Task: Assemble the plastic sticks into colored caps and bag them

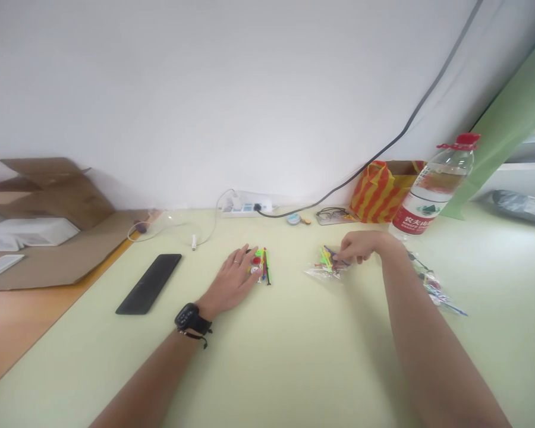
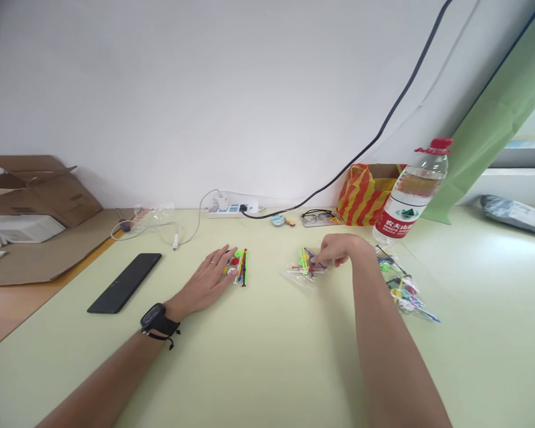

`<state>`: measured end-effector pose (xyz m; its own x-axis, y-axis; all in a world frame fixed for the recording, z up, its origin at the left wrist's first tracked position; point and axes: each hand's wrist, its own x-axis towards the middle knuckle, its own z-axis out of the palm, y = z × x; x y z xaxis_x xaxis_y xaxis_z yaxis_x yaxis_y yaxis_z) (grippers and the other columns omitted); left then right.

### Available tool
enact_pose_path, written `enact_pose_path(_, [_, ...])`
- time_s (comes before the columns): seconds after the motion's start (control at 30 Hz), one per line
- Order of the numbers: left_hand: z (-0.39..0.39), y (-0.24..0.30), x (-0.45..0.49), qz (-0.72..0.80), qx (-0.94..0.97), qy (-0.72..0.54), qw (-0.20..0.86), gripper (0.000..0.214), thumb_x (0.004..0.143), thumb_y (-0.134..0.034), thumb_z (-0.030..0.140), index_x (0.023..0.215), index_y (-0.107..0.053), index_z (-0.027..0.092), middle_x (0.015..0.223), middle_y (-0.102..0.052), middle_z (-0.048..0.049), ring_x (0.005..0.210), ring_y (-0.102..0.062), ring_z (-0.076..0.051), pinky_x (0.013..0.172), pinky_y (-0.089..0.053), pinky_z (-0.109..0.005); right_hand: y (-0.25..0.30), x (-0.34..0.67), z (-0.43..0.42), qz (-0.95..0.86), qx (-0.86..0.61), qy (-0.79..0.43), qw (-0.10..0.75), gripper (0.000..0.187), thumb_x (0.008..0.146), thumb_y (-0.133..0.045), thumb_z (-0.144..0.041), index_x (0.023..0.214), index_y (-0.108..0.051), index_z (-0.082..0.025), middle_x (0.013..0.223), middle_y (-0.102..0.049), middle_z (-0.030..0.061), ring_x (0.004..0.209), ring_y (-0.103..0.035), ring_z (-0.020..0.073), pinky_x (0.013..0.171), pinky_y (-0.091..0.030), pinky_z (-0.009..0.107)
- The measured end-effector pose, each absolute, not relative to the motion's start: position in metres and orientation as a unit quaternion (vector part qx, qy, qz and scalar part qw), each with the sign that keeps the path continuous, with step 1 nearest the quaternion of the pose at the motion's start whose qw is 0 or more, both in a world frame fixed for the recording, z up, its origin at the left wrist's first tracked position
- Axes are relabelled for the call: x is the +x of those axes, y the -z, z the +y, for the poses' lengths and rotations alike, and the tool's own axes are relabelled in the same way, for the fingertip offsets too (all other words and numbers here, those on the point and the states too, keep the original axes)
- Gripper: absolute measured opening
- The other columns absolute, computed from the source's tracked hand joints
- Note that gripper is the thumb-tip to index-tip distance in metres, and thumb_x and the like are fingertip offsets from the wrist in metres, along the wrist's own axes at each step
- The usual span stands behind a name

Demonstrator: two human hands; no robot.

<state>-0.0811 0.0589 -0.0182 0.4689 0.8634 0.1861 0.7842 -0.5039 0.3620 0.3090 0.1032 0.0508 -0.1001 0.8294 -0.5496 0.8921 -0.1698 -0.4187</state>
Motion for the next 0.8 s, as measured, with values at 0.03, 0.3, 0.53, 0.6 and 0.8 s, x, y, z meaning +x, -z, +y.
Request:
enact_pose_path(0.03, [0.059, 0.017, -0.082, 0.487, 0.845, -0.181, 0.127, 0.061, 0.105, -0.037, 0.055, 0.160, -0.027, 0.032, 0.167, -0.030, -0.0070, 0.155, -0.023, -0.031, 0.125, -0.024, -0.054, -0.051, 0.309, 0.102, 0.656, 0.649, 0.383, 0.049, 0.036, 0.070, -0.083, -0.052, 0.075, -0.070, -0.018, 0.080, -0.074, 0.0074, 0.068, -0.069, 0.0185, 0.057, -0.049, 0.026])
enact_pose_path(0.3, [0.067, 0.012, -0.094, 0.528, 0.772, -0.268, 0.229, 0.061, 0.105, -0.034, 0.055, 0.160, -0.026, 0.029, 0.164, -0.034, -0.0079, 0.152, -0.027, -0.029, 0.126, -0.022, -0.052, -0.065, 0.293, 0.098, 0.706, 0.595, 0.382, -0.045, 0.026, 0.075, -0.077, -0.040, 0.076, -0.062, -0.019, 0.073, -0.068, 0.0029, 0.063, -0.060, 0.0146, 0.053, -0.040, 0.024])
enact_pose_path(0.53, [0.068, 0.017, -0.092, 0.521, 0.787, -0.259, 0.207, 0.062, 0.104, -0.037, 0.056, 0.159, -0.031, 0.028, 0.160, -0.042, -0.0074, 0.151, -0.030, -0.029, 0.124, -0.025, -0.050, -0.092, 0.278, 0.086, 0.718, 0.579, 0.325, -0.210, 0.036, 0.083, -0.072, -0.050, 0.073, -0.054, -0.021, 0.065, -0.064, 0.0012, 0.064, -0.063, 0.0160, 0.057, -0.044, 0.024])
enact_pose_path(0.6, [0.068, 0.017, -0.092, 0.522, 0.785, -0.261, 0.208, 0.061, 0.104, -0.037, 0.055, 0.159, -0.031, 0.028, 0.160, -0.042, -0.0075, 0.150, -0.031, -0.029, 0.124, -0.026, -0.049, -0.099, 0.275, 0.082, 0.724, 0.585, 0.289, -0.222, 0.033, 0.085, -0.070, -0.047, 0.072, -0.054, -0.021, 0.064, -0.062, -0.0003, 0.062, -0.062, 0.0152, 0.055, -0.042, 0.024])
enact_pose_path(0.8, [0.067, 0.017, -0.092, 0.525, 0.783, -0.263, 0.206, 0.058, 0.105, -0.037, 0.054, 0.157, -0.035, 0.030, 0.158, -0.044, -0.0063, 0.150, -0.032, -0.028, 0.124, -0.027, -0.049, -0.105, 0.272, 0.079, 0.739, 0.523, 0.273, -0.326, 0.020, 0.081, -0.072, -0.032, 0.076, -0.055, -0.021, 0.086, -0.070, 0.0041, 0.080, -0.069, 0.0194, 0.061, -0.048, 0.025])
